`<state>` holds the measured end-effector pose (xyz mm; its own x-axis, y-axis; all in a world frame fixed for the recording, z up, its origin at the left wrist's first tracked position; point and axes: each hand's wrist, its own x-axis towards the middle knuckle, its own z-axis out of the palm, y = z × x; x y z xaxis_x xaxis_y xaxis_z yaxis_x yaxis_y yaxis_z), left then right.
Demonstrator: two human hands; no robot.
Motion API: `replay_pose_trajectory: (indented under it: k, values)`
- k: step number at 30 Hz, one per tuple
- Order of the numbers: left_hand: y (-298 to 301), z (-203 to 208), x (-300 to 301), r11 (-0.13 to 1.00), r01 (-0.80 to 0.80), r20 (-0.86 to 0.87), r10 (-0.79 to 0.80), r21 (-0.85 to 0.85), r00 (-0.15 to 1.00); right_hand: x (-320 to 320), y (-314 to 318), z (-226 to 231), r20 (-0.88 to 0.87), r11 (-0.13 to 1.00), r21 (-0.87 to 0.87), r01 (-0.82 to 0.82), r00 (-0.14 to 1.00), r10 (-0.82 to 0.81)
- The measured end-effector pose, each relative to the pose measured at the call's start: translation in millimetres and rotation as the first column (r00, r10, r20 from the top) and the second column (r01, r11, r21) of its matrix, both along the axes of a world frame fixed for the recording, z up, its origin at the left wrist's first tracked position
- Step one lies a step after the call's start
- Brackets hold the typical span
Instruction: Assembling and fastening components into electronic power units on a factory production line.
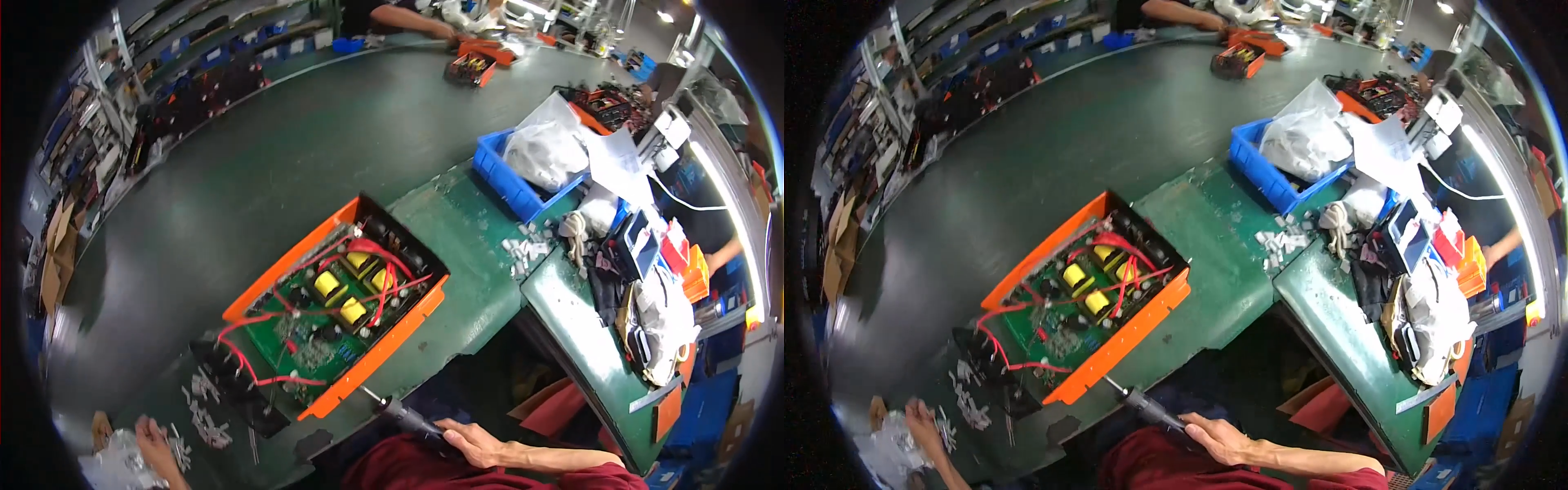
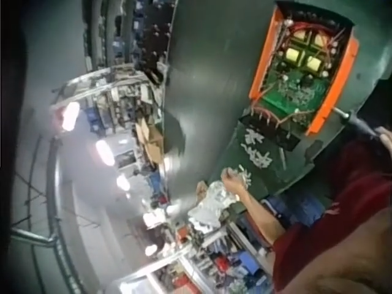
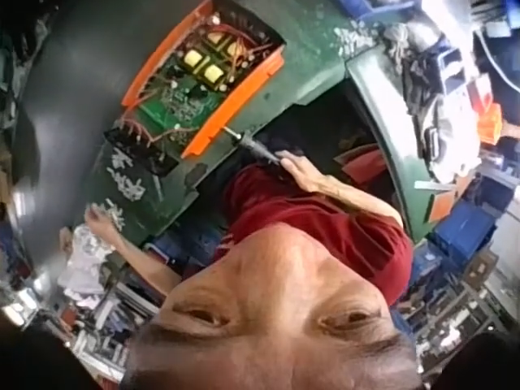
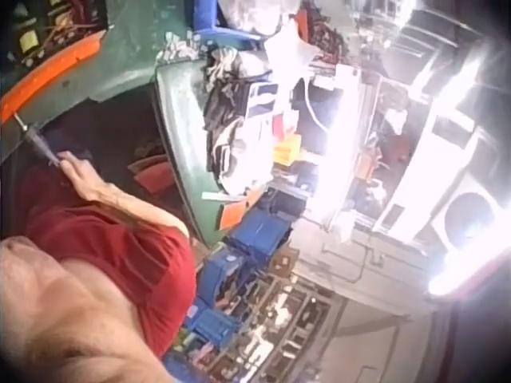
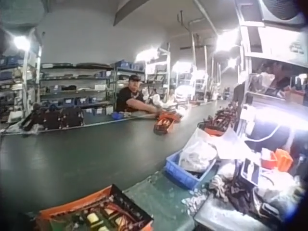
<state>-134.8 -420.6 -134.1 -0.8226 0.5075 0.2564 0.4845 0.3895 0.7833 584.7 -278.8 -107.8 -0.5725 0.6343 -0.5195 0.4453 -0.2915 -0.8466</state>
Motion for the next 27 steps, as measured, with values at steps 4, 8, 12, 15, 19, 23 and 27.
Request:
replay_pose_trajectory:
  k: [4, 8, 12, 15, 19, 23, 27]
  values:
    - [63.3, 94.2, 99.6, 0.953, 0.255, 0.152, -0.28, 0.161, 0.948, -5.5, -0.5, 6.8, 0.029, 0.995, 0.099, -0.011, 1.0, 0.008]
    - [140.5, 146.3, 222.3, 0.936, 0.286, 0.264, -0.335, 0.207, 0.905, -14.6, -12.3, -1.5, 0.002, 0.988, 0.15, -0.029, 1.0, 0.029]
    - [179.6, 172.8, 321.6, 0.817, 0.576, 0.457, -0.518, 0.016, 0.723, -24.7, -9.1, 1.6, -0.04, 0.984, 0.172, -0.045, 0.998, 0.053]
    - [186.7, 163.9, 358.0, 0.635, 0.762, 0.321, -0.7, -0.128, 0.638, -31.5, -12.0, 1.7, -0.035, 0.982, 0.181, -0.046, 0.998, 0.053]
    - [195.3, 134.4, 368.6, 0.5, 0.834, 0.182, -0.82, -0.232, 0.543, -35.7, -16.2, 6.5, 0.044, 0.992, 0.118, -0.046, 0.998, 0.041]
    - [203.1, 126.5, 368.8, 0.39, 0.833, 0.129, -0.873, -0.393, 0.47, -40.9, -17.0, 7.0, -0.03, 0.987, 0.158, 0.002, 1.0, 0.003]
    - [210.5, 120.0, 365.0, 0.351, 0.829, 0.105, -0.895, -0.435, 0.434, -46.2, -13.6, 14.1, -0.056, 0.994, 0.109, 0.028, 0.998, -0.022]
